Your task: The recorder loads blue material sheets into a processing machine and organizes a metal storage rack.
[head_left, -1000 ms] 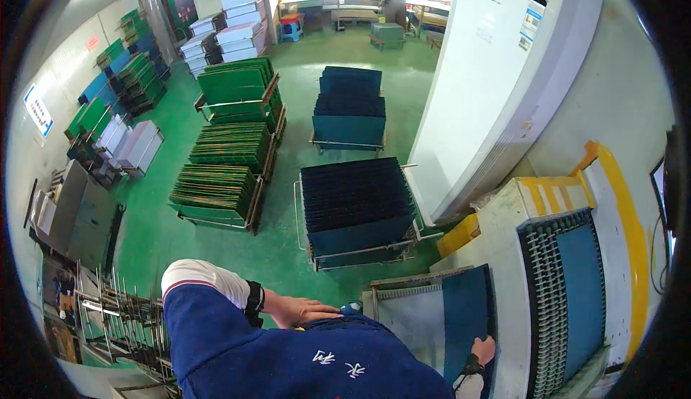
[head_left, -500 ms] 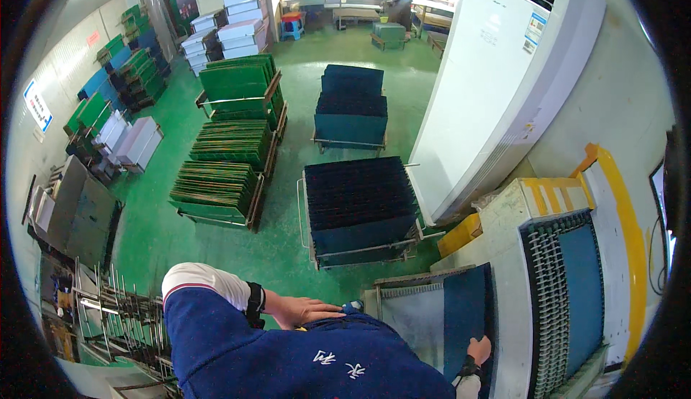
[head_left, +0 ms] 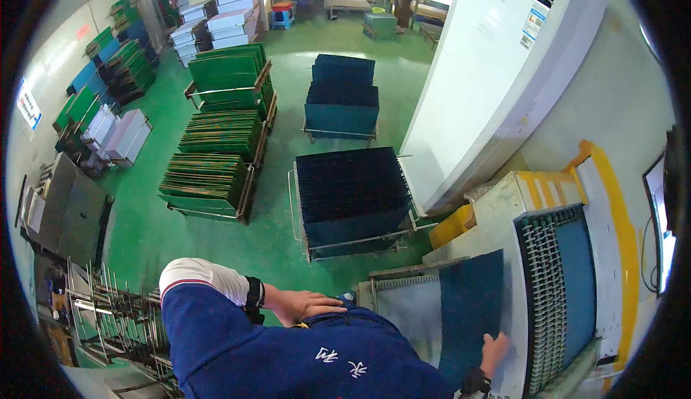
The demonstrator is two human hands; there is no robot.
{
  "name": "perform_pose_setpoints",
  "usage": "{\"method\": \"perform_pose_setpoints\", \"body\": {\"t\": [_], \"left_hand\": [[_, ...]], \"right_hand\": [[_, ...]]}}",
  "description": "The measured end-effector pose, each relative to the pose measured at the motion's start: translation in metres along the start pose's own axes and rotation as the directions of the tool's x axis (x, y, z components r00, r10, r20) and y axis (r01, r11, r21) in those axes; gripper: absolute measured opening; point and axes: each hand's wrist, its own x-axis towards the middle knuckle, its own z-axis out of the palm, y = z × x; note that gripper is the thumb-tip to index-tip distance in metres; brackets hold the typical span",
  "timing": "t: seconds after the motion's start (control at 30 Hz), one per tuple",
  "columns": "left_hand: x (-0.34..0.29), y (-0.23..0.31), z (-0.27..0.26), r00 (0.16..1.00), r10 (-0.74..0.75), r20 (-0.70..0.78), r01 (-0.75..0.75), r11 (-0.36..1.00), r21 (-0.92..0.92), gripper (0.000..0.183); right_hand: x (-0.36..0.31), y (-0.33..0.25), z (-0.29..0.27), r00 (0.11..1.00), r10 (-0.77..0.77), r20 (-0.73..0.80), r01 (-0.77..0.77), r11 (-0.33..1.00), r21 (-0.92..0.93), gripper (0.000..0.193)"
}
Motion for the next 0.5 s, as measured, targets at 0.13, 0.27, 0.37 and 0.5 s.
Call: {"method": "perform_pose_setpoints", "body": {"t": [0.13,0.27,0.37,0.5], "left_hand": [[0.01,-0.006,-0.005,0.998,0.063,0.022,-0.064,0.998,0.014,0.117],[0.014,-0.013,-0.006,0.995,0.073,0.062,-0.076,0.996,0.041,0.12],[0.018,-0.022,-0.001,0.995,0.078,0.063,-0.079,0.997,0.01,0.122],[0.02,-0.025,-0.003,0.993,0.11,0.046,-0.111,0.994,0.014,0.122]], "right_hand": [[0.003,0.07,-0.009,0.997,0.06,-0.057,-0.051,0.987,0.151,0.054],[-0.015,0.108,-0.036,0.974,0.213,-0.078,-0.103,0.722,0.684,0.046],[-0.035,0.109,-0.05,0.945,0.326,0.03,-0.116,0.247,0.962,0.043],[-0.057,0.087,-0.079,0.924,0.329,0.196,-0.105,-0.274,0.956,0.04]]}}
